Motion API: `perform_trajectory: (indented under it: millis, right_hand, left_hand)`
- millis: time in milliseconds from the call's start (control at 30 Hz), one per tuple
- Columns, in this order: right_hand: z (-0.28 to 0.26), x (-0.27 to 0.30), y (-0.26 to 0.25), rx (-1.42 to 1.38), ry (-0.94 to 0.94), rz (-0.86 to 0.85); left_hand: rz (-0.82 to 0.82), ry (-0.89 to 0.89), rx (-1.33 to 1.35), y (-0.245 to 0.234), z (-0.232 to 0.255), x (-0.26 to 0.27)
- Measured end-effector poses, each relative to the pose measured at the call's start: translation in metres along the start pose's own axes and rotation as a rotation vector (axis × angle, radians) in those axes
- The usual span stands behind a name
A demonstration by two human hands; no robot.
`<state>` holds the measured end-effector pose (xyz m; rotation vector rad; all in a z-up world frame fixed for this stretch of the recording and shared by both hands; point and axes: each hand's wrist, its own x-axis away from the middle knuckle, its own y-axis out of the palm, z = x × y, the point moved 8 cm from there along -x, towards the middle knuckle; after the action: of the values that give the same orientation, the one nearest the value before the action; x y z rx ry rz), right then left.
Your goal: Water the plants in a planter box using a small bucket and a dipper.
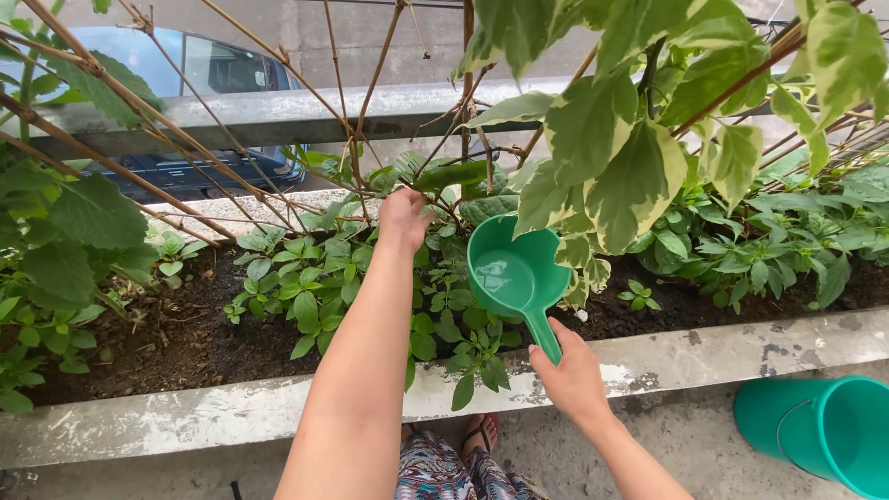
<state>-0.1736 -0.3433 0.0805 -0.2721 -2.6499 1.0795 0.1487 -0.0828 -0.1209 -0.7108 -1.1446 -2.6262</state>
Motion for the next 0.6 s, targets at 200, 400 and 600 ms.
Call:
perform_trajectory:
  millis: [200, 400, 600]
  right_hand:
    - [-0.011, 0.0, 0.0, -0.007, 0.085, -0.046]
    - [-0.004, -0.001, 0.004, -0.023, 0.024, -0.031]
    - [-0.003, -0.007, -0.004, -0.014, 0.056, -0.021]
  left_hand:
    - [0.151, -0.043, -0.062, 0.013, 0.006, 0.065]
    - [0.061, -0.055, 0.095, 0.013, -0.01, 0.063]
    - [-0.059, -0.091, -0.203, 0.056, -0.002, 0.055]
